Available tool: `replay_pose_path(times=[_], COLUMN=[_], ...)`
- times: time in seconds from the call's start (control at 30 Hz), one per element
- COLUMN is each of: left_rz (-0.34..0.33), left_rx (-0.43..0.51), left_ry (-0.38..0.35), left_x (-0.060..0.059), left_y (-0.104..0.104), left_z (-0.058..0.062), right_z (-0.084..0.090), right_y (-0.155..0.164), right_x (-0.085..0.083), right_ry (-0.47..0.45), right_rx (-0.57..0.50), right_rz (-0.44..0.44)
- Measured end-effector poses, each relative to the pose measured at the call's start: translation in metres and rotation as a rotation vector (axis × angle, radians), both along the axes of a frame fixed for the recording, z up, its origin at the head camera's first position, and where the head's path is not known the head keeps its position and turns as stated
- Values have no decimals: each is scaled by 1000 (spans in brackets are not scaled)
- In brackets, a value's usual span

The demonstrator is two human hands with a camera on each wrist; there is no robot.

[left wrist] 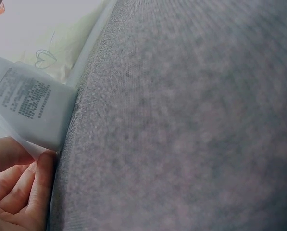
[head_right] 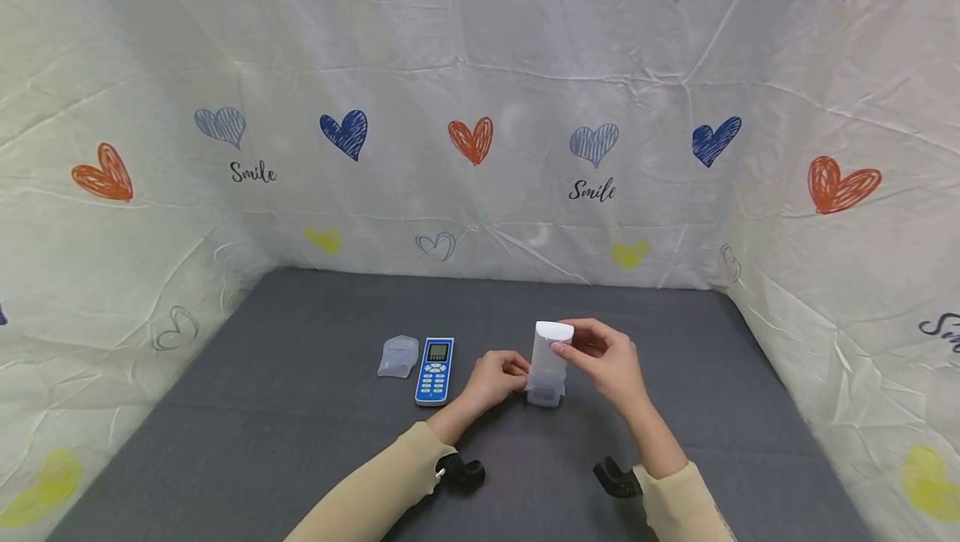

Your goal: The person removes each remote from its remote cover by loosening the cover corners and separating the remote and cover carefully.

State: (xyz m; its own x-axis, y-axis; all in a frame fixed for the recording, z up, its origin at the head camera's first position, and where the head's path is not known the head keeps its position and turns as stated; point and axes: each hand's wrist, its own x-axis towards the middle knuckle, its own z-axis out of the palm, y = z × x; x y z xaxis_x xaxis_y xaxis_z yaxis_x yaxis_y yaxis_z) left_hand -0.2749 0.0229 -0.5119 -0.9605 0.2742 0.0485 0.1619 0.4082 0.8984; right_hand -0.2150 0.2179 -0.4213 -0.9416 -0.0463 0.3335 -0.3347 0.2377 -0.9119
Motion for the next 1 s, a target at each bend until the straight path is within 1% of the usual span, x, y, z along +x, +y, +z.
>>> replay_pose_path(times=[0.1,0.2,0.33,0.47,0.63,0.87,1.0], left_rz=[-2,-9,-11,-19,-25,-21,-19], left_rx=[28,68,88,62,40,20,13], left_ry=[-15,-45,-83,-90,-93,-98,-110], left_x=[1,3,4,5,8,10,11], left_y=[-1,-2,-5,-7,-8,-8,-8], left_z=[0,0,5,13,21,22,24], right_z=[-1,-2,-3,-1,3,2,2], right_y=[-2,-2,-1,0,2,3,2], right_x=[0,0,-1,0,-1,-2,-1], right_ry=[7,13,10,16,16,-21,-19], right_rx=[-12,-26,-50,-77,-76,-75,-77], right_rz=[-14,-48,-106,-153,-168,-175,-185])
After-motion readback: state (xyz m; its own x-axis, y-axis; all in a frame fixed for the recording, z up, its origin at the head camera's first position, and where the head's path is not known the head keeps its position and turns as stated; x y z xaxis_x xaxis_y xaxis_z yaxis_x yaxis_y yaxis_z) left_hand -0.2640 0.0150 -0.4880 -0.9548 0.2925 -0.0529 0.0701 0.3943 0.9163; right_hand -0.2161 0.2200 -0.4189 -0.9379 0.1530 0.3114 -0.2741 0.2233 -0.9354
